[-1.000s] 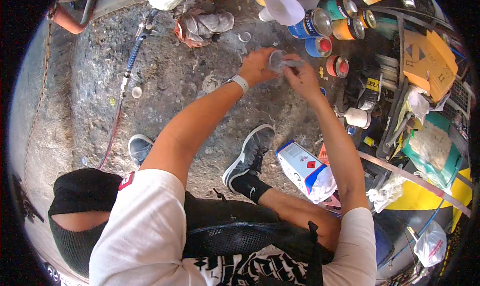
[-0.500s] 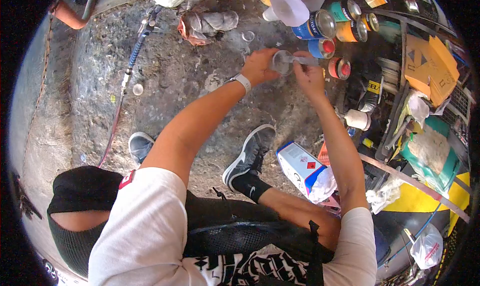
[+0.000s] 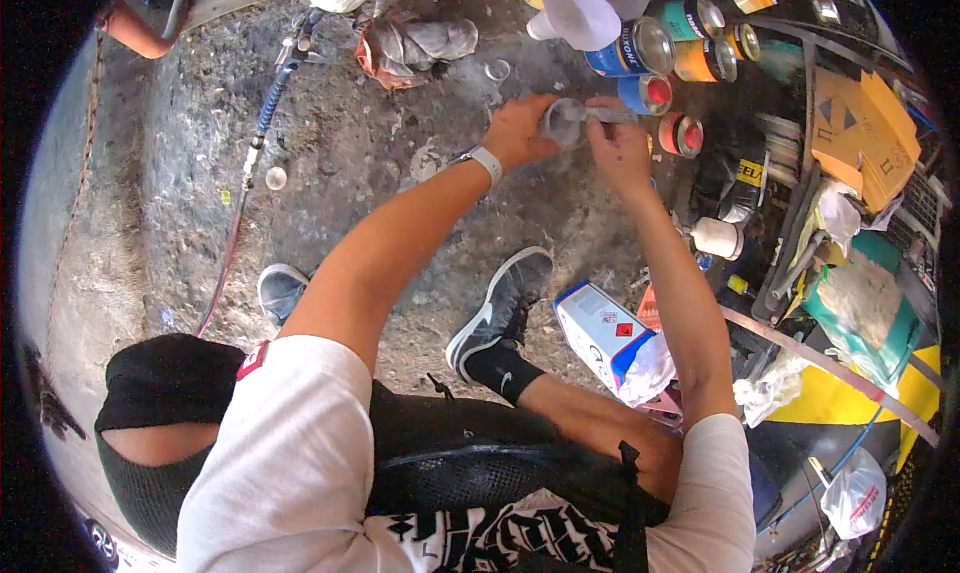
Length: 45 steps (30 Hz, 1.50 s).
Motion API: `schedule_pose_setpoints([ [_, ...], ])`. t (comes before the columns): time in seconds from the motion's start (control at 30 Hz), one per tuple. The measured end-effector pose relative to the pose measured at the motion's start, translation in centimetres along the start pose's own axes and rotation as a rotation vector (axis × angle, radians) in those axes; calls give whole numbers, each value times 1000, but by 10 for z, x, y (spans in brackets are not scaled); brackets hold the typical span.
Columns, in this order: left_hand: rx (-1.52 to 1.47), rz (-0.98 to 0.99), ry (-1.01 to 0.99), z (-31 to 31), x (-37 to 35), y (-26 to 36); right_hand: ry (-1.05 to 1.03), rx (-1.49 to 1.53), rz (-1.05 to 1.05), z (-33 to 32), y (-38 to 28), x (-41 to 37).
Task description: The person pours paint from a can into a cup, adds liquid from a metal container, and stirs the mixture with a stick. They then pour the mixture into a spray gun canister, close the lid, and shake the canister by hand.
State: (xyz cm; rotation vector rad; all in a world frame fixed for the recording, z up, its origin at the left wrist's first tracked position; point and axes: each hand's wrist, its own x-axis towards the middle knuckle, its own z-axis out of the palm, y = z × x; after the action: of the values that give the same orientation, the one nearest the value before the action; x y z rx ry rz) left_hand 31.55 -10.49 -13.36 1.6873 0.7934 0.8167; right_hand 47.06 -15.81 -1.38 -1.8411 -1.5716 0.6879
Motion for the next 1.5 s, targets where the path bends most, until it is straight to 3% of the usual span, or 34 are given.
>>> schedule_pose_setpoints([
  [0.07,25,-12,19,0,2,5,-217,-280,57,-12,-4,-1],
  [0.2,24,-46,20,-1,2,-1,-92,-118,-20,0,8,-2],
  [0.3,-4,11,-1,0,2,0,-21,-46,129,-7,-17,-5],
  [0.4,16,23,39,0,3,-1,-202,-150,117,-10,-4,-6],
  [0.47,-9,-20,-25,1,5,-5,-24,41,299,-5,1,-6],
  [0.5,-8,-22,-27,0,3,-4,-25,42,301,-5,2,-7],
  [0.57,-11,-8,-22,0,4,-2,-129,-199,33,-9,3,-8],
  [0.7,-7,-23,-2,-1,2,-5,-121,-24,179,-5,2,-5],
  [0.8,-28,60,17,3,5,-7,-61,-192,29,-9,-4,-4],
  [0.9,-20,6,-2,2,6,-7,-213,-131,191,-9,-9,-5],
  [1.0,-29,12,-25,-1,4,-4,-57,-88,128,-9,-6,-2],
  [1.1,-38,-17,10,-3,3,3,-235,-287,205,-12,-15,-5],
  [1.17,-28,-67,-50,-10,1,8,-72,71,283,-8,-5,-4],
  [1.2,-13,-81,-44,-7,1,4,-85,88,279,-9,-5,-3],
  [1.27,26,60,-1,4,4,-7,-185,-322,148,-17,-8,-2],
  [1.3,36,58,0,0,4,-3,-218,-258,13,-17,-7,-3],
  [1.33,22,25,-31,-3,3,1,-219,-251,7,-14,-5,-3],
  [1.4,11,-16,-58,-6,2,2,-113,109,357,-9,-3,-4],
  [1.43,33,-26,-64,-6,2,1,-117,113,357,-7,-2,-4],
  [1.5,51,-29,-78,-5,2,1,-105,-132,163,-10,0,-6],
])
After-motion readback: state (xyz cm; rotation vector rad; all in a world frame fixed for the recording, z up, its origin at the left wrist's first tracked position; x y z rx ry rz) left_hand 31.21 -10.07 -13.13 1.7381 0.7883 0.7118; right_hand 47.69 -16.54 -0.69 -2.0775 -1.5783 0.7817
